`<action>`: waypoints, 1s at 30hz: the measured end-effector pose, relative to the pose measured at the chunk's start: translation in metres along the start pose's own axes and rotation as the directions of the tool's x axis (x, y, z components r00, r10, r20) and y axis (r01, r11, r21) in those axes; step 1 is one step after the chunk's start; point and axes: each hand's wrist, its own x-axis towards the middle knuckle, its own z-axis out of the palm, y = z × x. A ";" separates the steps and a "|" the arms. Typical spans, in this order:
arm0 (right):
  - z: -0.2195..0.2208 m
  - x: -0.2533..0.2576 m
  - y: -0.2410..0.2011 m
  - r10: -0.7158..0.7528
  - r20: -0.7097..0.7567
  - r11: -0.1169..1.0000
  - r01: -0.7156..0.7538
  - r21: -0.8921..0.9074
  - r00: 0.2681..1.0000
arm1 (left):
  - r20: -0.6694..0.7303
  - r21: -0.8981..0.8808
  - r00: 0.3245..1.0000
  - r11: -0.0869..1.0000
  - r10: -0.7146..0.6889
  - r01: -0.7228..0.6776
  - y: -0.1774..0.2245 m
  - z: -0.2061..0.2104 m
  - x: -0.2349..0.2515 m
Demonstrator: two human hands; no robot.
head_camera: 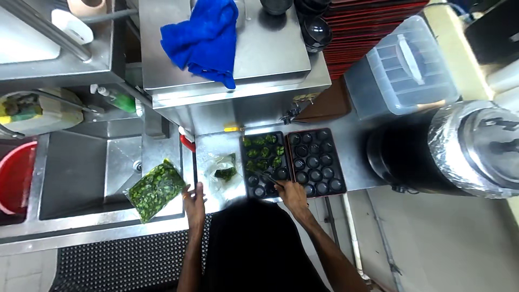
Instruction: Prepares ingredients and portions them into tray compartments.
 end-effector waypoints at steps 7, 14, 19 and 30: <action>-0.019 -0.019 -0.007 -0.113 -0.076 0.992 0.117 0.042 0.991 | 0.089 0.411 0.983 0.893 0.163 -0.186 0.034 0.029 0.012; -0.021 -0.041 -0.064 -0.339 0.029 0.941 0.339 0.004 0.940 | 0.142 0.274 0.945 0.905 0.296 -0.324 0.041 0.037 0.010; -0.006 -0.018 -0.127 -0.338 0.132 0.932 0.351 -0.095 0.932 | 0.187 0.211 0.952 0.936 0.244 -0.281 0.041 0.035 0.017; -0.006 0.011 -0.152 -0.337 0.208 0.905 0.377 -0.199 0.918 | 0.160 0.285 0.949 0.908 0.272 -0.308 0.032 0.016 0.034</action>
